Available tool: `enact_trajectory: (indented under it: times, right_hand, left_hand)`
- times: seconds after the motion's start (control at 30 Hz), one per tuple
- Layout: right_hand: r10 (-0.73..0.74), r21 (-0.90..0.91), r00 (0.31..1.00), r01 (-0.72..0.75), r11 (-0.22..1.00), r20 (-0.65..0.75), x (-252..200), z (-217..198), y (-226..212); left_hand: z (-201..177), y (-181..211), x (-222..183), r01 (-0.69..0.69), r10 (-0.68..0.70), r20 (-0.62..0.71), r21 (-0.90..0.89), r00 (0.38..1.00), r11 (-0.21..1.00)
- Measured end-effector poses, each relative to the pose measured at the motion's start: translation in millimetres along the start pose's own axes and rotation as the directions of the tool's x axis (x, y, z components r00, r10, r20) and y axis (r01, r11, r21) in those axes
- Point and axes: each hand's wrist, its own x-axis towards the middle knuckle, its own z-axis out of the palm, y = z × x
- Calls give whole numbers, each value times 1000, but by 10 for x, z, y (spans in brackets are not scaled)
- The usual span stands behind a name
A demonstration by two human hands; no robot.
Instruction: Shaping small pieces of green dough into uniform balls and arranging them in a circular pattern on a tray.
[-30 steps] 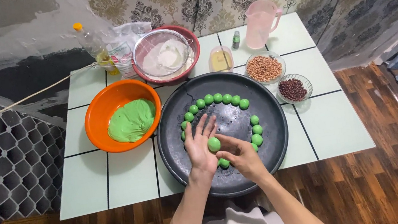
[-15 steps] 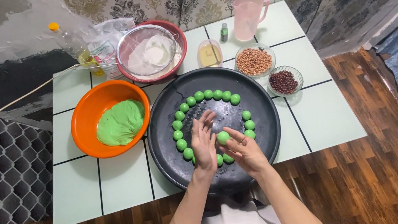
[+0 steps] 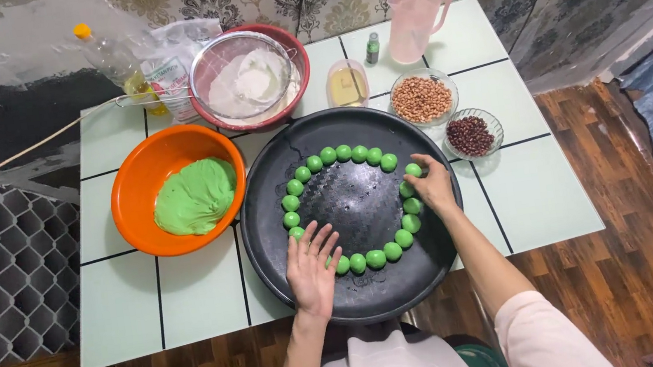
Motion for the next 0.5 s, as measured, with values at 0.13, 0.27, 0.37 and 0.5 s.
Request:
enact_trajectory:
  times: [0.13, 0.27, 0.37, 0.5]
  right_hand:
    - [-67, -217, 993, 87, 972, 97, -50, -15, -191]
    - [-83, -265, 990, 112, 958, 116, -10, 85, -110]
    - [-118, -279, 985, 149, 949, 123, 13, 124, -100]
    - [-94, -271, 987, 127, 954, 131, 13, 158, -81]
  left_hand:
    - [-59, 113, -9, -13, 13, -18, -25, 1000, 1000]
    - [-134, 161, 2, -28, 26, -31, -51, 999, 998]
    - [-109, 175, -42, -15, 13, -37, -53, 999, 999]
    - [-141, 119, -36, 3, -6, -39, -65, 999, 998]
